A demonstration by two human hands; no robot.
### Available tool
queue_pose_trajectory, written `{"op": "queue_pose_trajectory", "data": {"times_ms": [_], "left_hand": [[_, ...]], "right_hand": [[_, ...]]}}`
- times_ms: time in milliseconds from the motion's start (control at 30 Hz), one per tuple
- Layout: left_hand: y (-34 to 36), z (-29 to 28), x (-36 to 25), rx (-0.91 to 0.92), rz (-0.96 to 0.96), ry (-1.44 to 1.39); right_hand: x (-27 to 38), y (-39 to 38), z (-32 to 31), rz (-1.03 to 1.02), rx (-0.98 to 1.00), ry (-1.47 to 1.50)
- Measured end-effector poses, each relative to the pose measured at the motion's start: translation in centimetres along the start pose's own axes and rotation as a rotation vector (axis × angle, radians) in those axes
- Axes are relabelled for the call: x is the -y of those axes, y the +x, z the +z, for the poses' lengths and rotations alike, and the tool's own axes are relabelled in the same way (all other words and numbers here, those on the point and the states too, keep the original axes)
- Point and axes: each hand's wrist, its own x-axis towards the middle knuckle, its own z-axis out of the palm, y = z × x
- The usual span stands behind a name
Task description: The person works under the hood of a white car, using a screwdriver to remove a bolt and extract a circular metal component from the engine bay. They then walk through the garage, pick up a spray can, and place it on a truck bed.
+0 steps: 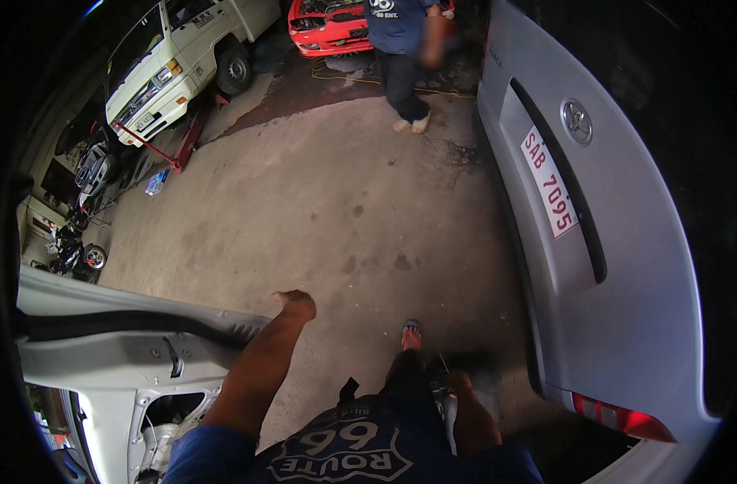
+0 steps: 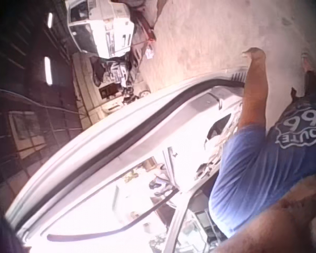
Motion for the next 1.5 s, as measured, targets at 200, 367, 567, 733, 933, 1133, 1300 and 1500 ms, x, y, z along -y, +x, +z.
{"op": "queue_pose_trajectory", "data": {"times_ms": [200,367,567,733,933,1133,1300,1500], "left_hand": [[6.6,6.0,3.8,0.432,-0.006,-0.044],[8.9,7.7,0.9,0.558,-0.063,-0.384],[9.4,9.8,-3.6,0.615,-0.113,-0.713],[9.8,14.0,-6.4,0.760,-0.295,-0.925],[5.3,19.3,-14.9,1.478,-1.230,-0.667],[-7.7,22.4,-20.6,1.413,-0.673,-0.642],[-17.0,23.8,-21.9,1.120,-0.704,-0.818],[-17.2,31.4,-22.0,0.698,-0.916,-1.195]], "right_hand": [[1.4,6.7,-11.4,-0.318,-0.437,-0.150],[6.4,10.4,-17.8,0.292,-0.013,0.452],[6.9,16.2,-17.2,0.121,0.128,0.397],[6.3,26.1,-20.0,0.105,0.400,0.237],[9.2,38.2,-28.4,0.079,0.544,-0.145],[16.8,40.9,-35.3,0.041,0.466,-0.122],[21.0,42.4,-34.8,-0.046,0.532,-0.210],[26.8,38.3,-32.1,-0.438,0.465,-0.458]]}}
